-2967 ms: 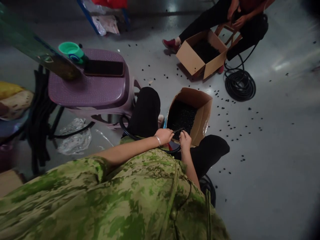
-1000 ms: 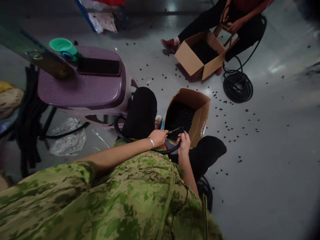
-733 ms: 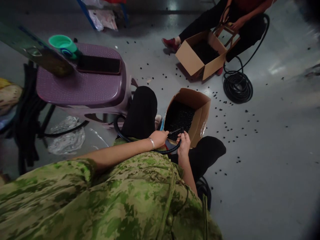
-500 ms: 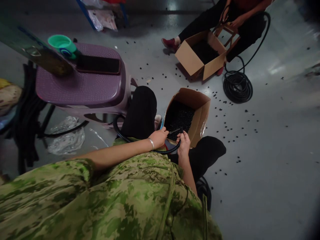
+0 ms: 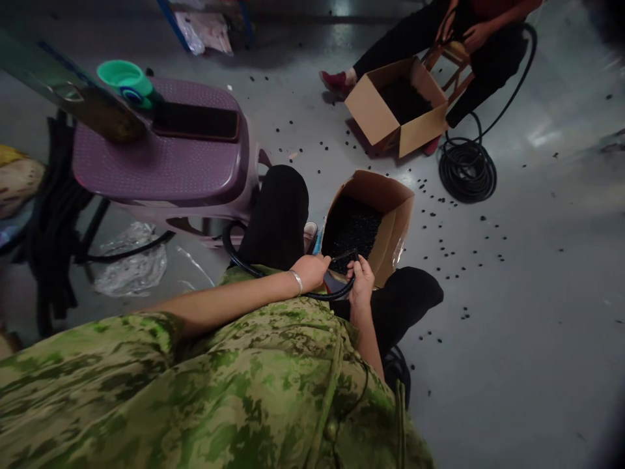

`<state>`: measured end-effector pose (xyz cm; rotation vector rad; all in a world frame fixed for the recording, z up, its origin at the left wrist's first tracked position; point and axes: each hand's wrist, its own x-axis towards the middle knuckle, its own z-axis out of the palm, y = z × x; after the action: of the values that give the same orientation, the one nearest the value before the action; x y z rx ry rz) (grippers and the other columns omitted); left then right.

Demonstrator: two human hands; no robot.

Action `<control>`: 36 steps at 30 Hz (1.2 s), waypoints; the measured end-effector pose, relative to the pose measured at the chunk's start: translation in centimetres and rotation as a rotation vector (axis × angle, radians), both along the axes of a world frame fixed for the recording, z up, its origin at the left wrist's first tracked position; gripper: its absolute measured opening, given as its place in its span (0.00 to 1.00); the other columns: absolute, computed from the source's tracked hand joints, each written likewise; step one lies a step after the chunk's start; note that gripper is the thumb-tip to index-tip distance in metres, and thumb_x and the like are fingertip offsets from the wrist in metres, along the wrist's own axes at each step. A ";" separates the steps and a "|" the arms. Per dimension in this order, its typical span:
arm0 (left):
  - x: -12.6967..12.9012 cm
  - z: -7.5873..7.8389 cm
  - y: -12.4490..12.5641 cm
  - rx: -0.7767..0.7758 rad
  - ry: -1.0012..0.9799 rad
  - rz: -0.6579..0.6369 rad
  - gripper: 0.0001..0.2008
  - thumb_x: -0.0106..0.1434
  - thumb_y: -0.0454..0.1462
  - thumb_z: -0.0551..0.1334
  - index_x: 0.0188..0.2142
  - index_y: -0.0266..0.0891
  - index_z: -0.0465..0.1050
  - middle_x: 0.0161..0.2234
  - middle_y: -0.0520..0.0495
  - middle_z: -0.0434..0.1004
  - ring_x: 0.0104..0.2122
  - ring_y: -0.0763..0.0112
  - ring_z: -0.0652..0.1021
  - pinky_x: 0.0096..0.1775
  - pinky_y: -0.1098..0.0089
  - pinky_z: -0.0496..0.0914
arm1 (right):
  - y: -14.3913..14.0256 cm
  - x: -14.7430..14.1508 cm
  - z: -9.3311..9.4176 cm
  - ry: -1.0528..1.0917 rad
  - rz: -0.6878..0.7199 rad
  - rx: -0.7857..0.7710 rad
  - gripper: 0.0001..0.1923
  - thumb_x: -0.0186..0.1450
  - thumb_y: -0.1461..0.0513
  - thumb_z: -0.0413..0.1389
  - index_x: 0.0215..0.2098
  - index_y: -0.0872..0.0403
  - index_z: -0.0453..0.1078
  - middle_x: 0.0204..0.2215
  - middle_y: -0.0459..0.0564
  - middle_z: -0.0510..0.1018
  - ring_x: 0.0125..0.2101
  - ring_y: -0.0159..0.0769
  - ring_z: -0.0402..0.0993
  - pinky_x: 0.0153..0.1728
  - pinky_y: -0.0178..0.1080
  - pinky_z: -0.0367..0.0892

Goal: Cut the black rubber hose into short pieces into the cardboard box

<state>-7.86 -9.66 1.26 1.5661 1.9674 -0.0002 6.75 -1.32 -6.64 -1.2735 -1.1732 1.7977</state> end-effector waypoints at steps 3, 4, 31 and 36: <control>0.1 -0.3 0.0 0.011 0.000 -0.029 0.12 0.62 0.31 0.56 0.45 0.32 0.69 0.40 0.36 0.76 0.39 0.59 0.79 0.40 0.64 0.71 | 0.0 0.1 0.0 -0.013 0.006 0.005 0.23 0.58 0.53 0.58 0.48 0.56 0.69 0.26 0.42 0.72 0.19 0.23 0.59 0.20 0.29 0.56; 0.2 -0.4 0.0 0.013 0.001 -0.035 0.12 0.62 0.31 0.56 0.45 0.32 0.69 0.40 0.36 0.77 0.39 0.59 0.79 0.40 0.64 0.71 | 0.0 0.1 0.1 -0.019 0.024 0.004 0.22 0.58 0.53 0.58 0.48 0.56 0.69 0.26 0.42 0.72 0.19 0.23 0.59 0.20 0.29 0.56; 0.2 -0.1 0.1 -0.013 -0.046 -0.001 0.11 0.63 0.31 0.54 0.44 0.32 0.69 0.39 0.35 0.77 0.39 0.58 0.79 0.42 0.62 0.71 | -0.6 0.2 1.0 0.000 0.071 -0.061 0.23 0.57 0.53 0.59 0.47 0.56 0.68 0.23 0.39 0.69 0.17 0.22 0.55 0.19 0.30 0.51; 0.1 -0.1 0.0 -0.007 -0.034 -0.012 0.11 0.63 0.31 0.54 0.45 0.31 0.68 0.39 0.36 0.77 0.39 0.58 0.79 0.42 0.62 0.71 | -0.6 0.3 0.8 0.024 0.045 -0.061 0.23 0.57 0.53 0.59 0.47 0.56 0.67 0.23 0.39 0.68 0.17 0.22 0.55 0.18 0.29 0.51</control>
<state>-7.72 -9.65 1.11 1.5640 1.9299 0.0149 7.06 -1.91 -5.85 -1.2648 -1.1505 1.8893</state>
